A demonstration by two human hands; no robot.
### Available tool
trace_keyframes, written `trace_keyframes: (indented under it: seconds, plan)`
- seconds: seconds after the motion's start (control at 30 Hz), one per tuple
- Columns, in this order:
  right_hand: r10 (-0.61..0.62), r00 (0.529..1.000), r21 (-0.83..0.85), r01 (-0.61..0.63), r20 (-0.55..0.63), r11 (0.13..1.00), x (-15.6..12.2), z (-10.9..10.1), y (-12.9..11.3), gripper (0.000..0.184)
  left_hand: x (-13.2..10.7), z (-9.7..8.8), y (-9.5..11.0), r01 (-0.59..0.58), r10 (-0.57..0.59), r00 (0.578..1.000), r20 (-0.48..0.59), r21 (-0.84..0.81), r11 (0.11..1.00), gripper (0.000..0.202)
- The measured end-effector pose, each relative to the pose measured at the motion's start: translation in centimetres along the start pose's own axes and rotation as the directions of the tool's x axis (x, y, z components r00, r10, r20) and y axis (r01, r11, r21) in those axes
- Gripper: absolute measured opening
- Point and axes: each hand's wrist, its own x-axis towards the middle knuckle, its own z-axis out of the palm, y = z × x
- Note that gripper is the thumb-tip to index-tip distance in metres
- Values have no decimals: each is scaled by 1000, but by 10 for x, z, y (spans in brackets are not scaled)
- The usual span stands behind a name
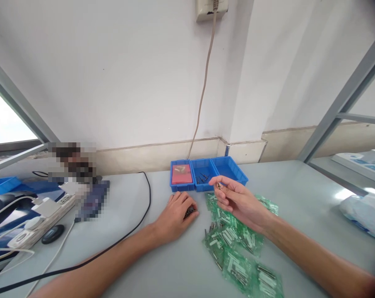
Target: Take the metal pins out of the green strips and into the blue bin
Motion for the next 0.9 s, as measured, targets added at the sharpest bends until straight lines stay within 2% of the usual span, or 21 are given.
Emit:
trace_keyframes:
  seconds: [0.2,0.3,0.33,0.4,0.47,0.5,0.57,0.67,0.77,0.9]
  plan:
    - [-57,997,-82,53,-47,995,1,-1,-1,28,-1,1,0,-8,8,1000,-7,5,1000,7]
    - [-135,990,-293,118,-42,949,-1,1,-2,26,-1,0,0,-4,4,1000,-3,4,1000,7]
    - [-196,980,-402,164,-39,901,-3,2,-1,24,0,0,0,-4,4,1000,-2,2,1000,7]
    - [-361,932,-619,277,-11,735,-5,3,2,20,0,0,0,-5,5,1000,-4,1,1000,6]
    - [-501,864,-751,367,55,549,-6,3,6,19,0,0,-1,-5,5,1000,-7,2,1000,7]
    - [-537,839,-782,392,88,484,-6,3,8,20,-1,1,-1,-5,5,1000,-8,3,1000,8]
    - [-554,824,-801,411,121,436,-5,2,11,22,-1,1,-2,-5,5,1000,-11,4,1000,9]
    - [-511,856,-774,378,83,507,-3,0,12,18,-2,2,-2,-6,6,1000,-13,0,1000,8]
    - [-409,912,-700,307,24,644,-2,0,9,14,-1,1,0,-4,4,1000,-8,-4,1000,5]
    - [-244,970,-534,217,20,817,-2,2,4,20,0,-1,1,2,-2,1000,-2,-7,1000,4]
